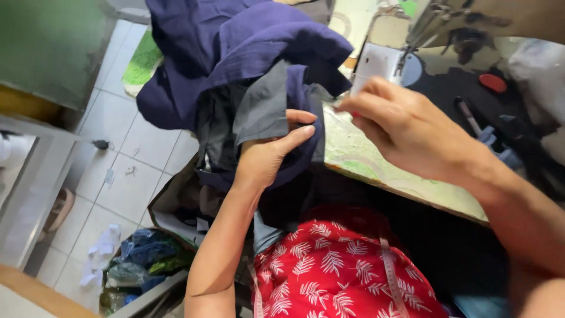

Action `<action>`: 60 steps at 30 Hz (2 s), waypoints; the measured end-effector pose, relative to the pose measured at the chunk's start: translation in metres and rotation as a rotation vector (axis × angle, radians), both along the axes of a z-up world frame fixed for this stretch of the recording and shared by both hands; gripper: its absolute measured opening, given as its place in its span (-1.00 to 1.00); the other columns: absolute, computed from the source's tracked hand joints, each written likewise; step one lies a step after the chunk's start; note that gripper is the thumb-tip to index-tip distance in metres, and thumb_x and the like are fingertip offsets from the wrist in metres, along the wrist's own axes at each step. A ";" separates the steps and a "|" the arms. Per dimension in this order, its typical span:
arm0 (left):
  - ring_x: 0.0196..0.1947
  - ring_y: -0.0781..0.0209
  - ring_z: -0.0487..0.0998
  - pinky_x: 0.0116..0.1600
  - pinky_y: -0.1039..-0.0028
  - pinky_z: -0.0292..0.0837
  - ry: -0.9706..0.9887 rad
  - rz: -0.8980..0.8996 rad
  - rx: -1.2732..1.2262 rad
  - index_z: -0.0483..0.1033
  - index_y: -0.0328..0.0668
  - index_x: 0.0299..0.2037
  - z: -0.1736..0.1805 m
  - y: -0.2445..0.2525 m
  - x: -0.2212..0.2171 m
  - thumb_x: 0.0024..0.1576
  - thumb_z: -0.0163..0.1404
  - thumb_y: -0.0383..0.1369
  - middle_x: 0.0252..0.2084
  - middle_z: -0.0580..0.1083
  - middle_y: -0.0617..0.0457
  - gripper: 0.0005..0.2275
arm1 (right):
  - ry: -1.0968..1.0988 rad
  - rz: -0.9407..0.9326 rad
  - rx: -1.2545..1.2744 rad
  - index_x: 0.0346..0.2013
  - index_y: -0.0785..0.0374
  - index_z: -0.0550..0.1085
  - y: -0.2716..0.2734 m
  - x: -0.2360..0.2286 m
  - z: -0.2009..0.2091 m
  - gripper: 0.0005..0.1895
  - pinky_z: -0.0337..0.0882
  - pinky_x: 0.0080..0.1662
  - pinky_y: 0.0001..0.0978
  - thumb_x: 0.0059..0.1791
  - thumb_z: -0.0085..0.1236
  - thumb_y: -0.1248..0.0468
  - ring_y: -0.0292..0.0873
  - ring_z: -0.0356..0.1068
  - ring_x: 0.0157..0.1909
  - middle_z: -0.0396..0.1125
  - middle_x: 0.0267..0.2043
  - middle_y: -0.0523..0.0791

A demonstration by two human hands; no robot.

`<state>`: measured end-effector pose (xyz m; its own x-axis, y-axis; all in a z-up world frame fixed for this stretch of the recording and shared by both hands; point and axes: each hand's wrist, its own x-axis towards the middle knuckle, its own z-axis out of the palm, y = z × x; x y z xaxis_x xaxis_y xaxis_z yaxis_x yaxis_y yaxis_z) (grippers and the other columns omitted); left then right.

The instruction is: Hand-sewing a seam on the interior of a blue garment at a sewing workstation.

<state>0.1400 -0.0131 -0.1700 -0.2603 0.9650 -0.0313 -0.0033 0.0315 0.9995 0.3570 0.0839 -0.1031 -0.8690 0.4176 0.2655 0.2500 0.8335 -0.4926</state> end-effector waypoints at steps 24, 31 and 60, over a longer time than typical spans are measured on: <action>-0.15 0.44 0.60 0.14 0.59 0.50 -0.068 -0.012 -0.017 0.61 -0.19 -0.07 0.018 -0.014 0.003 0.14 0.15 -0.39 -0.04 0.61 0.09 -0.82 | 0.037 0.013 -0.030 0.09 0.27 0.42 -0.019 0.001 -0.053 -0.68 0.40 -0.11 -0.32 0.06 -0.06 0.52 -0.15 0.46 -0.26 0.45 -0.22 -0.15; -0.13 0.44 0.59 0.15 0.61 0.51 -0.053 -0.032 -0.009 0.60 -0.20 -0.03 0.019 -0.016 0.002 0.18 0.11 -0.41 -0.02 0.60 0.11 -0.82 | 0.103 0.047 -0.018 0.02 0.37 0.44 -0.023 -0.002 -0.046 -0.69 0.42 -0.06 -0.37 0.01 -0.05 0.61 -0.18 0.44 -0.24 0.42 -0.22 -0.09; -0.18 0.51 0.56 0.10 0.65 0.49 -0.049 -0.028 0.007 0.60 -0.20 -0.06 0.018 -0.015 0.003 0.17 0.13 -0.43 -0.07 0.60 0.13 -0.84 | 0.068 0.050 -0.020 0.07 0.38 0.40 -0.023 -0.002 -0.049 -0.67 0.41 -0.05 -0.33 0.02 -0.03 0.59 -0.13 0.42 -0.20 0.40 -0.22 -0.08</action>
